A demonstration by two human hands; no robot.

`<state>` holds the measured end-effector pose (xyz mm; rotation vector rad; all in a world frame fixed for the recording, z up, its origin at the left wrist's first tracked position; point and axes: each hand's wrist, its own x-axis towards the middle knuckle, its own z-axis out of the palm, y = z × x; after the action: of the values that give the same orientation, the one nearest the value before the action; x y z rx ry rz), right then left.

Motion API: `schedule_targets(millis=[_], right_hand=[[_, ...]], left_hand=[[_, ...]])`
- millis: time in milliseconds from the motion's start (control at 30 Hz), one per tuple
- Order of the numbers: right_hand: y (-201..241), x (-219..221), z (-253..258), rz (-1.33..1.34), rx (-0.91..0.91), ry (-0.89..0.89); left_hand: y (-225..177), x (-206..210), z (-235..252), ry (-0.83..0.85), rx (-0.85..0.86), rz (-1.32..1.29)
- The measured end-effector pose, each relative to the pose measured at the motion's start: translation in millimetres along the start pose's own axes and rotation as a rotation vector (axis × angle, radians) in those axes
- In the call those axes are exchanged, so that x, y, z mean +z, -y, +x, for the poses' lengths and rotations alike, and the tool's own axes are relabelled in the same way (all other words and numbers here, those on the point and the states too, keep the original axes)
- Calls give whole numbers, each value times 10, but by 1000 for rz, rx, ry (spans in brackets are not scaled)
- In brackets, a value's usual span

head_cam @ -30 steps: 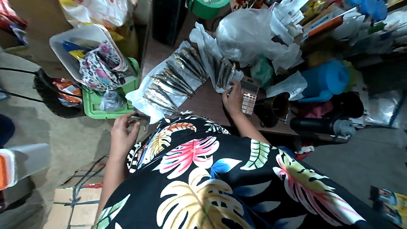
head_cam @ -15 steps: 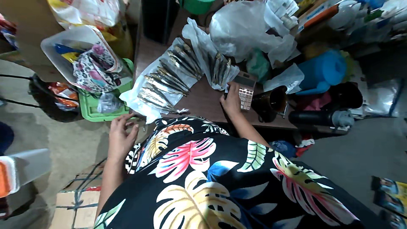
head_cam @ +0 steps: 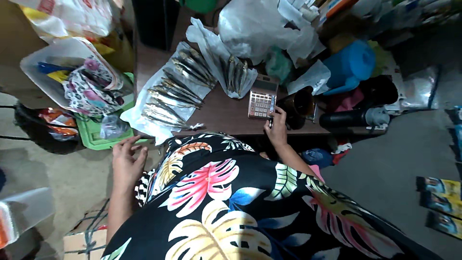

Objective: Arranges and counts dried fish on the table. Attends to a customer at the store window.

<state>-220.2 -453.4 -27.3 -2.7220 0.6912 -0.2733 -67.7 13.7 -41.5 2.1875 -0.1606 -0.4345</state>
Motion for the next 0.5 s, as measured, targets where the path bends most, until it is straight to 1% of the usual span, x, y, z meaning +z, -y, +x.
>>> schedule_targets(millis=[100,200,300,500], right_hand=[[-104,-2,23,-110,153,64],[-117,19,22,-181,212,0],[5,71,35,-121,148,-50],[389,177,374,16,-10,-23]], left_hand=[[13,-16,27,7,15,20],[-31,-11,40,12,23,29],[-81,12,45,19,39,29],[-118,32,61,17,62,31]])
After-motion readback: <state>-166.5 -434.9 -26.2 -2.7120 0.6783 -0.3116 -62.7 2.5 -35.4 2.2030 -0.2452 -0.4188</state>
